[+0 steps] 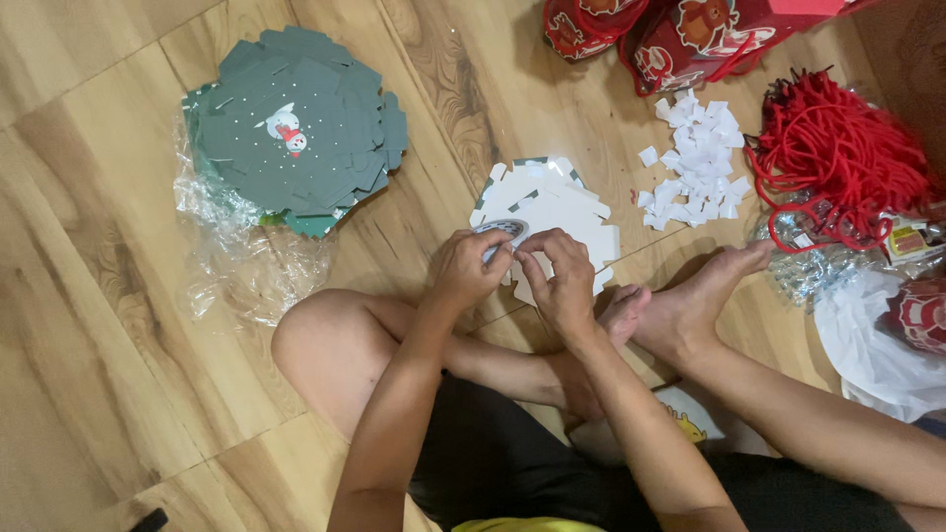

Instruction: The person assembles cardboard boxes by applying double-sided adhesive tape from a roll to the edges of flat cardboard templates and then folding the cardboard along creases to form the box shape.

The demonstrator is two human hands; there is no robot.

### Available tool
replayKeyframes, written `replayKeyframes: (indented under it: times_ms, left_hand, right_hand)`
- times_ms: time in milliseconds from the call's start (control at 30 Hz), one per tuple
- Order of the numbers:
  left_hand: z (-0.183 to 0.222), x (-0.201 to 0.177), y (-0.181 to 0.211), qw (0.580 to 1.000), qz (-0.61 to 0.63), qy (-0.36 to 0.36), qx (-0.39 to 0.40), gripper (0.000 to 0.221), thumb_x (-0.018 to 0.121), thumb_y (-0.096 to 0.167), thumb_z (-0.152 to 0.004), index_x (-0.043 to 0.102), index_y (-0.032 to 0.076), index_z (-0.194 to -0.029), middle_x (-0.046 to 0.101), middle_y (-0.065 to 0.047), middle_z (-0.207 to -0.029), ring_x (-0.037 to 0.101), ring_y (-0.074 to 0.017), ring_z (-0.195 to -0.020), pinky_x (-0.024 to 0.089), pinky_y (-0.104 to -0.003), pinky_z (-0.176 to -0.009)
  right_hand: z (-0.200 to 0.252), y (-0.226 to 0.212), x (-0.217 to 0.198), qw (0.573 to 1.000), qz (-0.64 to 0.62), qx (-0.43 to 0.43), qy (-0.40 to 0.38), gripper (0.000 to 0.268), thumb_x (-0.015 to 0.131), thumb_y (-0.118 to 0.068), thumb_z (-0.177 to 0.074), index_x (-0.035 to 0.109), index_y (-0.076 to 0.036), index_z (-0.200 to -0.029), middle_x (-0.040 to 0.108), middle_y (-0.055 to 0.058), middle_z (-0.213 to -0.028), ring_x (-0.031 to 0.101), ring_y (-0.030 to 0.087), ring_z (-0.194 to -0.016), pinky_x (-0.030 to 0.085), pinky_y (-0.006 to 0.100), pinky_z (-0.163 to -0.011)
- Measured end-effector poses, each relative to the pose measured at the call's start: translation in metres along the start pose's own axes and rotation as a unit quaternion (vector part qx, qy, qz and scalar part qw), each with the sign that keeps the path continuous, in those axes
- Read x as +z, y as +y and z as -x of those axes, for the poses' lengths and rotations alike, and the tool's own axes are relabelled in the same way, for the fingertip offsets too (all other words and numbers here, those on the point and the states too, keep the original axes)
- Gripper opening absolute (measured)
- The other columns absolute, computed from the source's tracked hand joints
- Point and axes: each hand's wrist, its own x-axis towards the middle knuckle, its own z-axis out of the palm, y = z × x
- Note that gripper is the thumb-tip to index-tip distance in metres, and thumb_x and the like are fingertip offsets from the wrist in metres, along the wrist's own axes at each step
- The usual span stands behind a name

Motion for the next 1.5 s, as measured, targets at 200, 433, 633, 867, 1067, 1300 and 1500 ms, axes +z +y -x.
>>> replayKeyframes:
  times_ms: [200,433,633,867,1067,1300,1500]
  left_hand:
    - [0.003,0.020,-0.008,0.995,0.076,0.005,-0.064,0.019,0.056,0.029,-0.085,0.073,0.022,-0.091,0.071,-0.008,-0.074,0.069,-0.0338,-0.079,0.053,-0.043,-0.077]
    - [-0.002,0.036,-0.014,0.964,0.248,-0.016,-0.097,0.019,0.055,0.015,-0.087,0.074,0.017,-0.085,0.057,-0.002,-0.046,0.051,-0.0118,-0.048,0.049,-0.027,-0.055]
    - [-0.009,0.021,-0.033,0.901,0.401,0.004,-0.165,0.021,0.052,0.013,-0.092,0.072,0.011,-0.096,0.056,-0.004,-0.051,0.051,-0.0086,-0.050,0.050,-0.022,-0.054]
    - [-0.008,-0.019,-0.017,0.961,-0.152,0.033,-0.230,0.030,0.056,0.028,-0.094,0.064,0.006,-0.112,0.071,-0.021,-0.084,0.070,-0.0401,-0.085,0.054,-0.052,-0.078]
    - [-0.012,-0.002,-0.034,0.945,-0.244,0.058,-0.207,0.023,0.063,0.027,-0.088,0.060,0.007,-0.099,0.064,-0.014,-0.090,0.067,-0.0361,-0.088,0.053,-0.047,-0.079]
    - [-0.019,0.007,0.010,0.966,-0.243,-0.088,0.010,0.047,0.063,0.010,-0.088,0.055,0.001,-0.134,0.045,-0.016,-0.146,0.040,-0.0396,-0.135,0.038,-0.051,-0.108]
    - [-0.022,0.059,-0.021,0.944,-0.284,-0.163,0.036,0.071,0.069,0.007,-0.085,0.036,0.001,-0.146,0.029,-0.014,-0.156,0.028,-0.0415,-0.142,0.036,-0.056,-0.110]
  right_hand:
    - [-0.008,-0.011,-0.010,0.996,-0.079,0.027,0.022,0.004,0.071,-0.013,-0.090,0.068,-0.014,-0.087,0.068,0.003,-0.083,0.067,0.026,-0.082,0.049,0.038,-0.079]
    - [-0.012,-0.011,-0.017,0.992,-0.113,0.041,0.023,0.006,0.071,-0.006,-0.089,0.067,-0.009,-0.085,0.068,0.008,-0.083,0.068,0.027,-0.082,0.053,0.041,-0.081]
    - [-0.023,0.048,-0.029,0.928,-0.335,0.134,0.092,0.006,0.054,-0.003,-0.100,0.050,0.001,-0.098,0.056,0.012,-0.090,0.062,0.020,-0.083,0.059,0.038,-0.083]
    - [-0.050,0.102,-0.038,0.980,0.106,0.162,-0.054,0.056,0.065,0.010,-0.084,0.049,-0.004,-0.136,0.057,0.018,-0.111,0.065,0.039,-0.096,0.055,0.049,-0.082]
    - [-0.051,0.147,-0.012,0.957,0.253,0.088,-0.108,0.050,0.062,0.003,-0.087,0.045,-0.010,-0.132,0.064,0.007,-0.094,0.058,0.028,-0.098,0.050,0.042,-0.084]
    - [-0.050,0.145,0.017,0.925,0.340,-0.142,-0.095,0.023,0.047,-0.009,-0.099,0.049,-0.012,-0.122,0.055,0.005,-0.087,0.054,0.024,-0.085,0.047,0.036,-0.069]
    - [-0.045,0.124,0.031,0.920,0.334,-0.172,-0.109,0.034,0.049,-0.010,-0.097,0.046,-0.014,-0.131,0.061,0.005,-0.086,0.058,0.024,-0.083,0.049,0.035,-0.067]
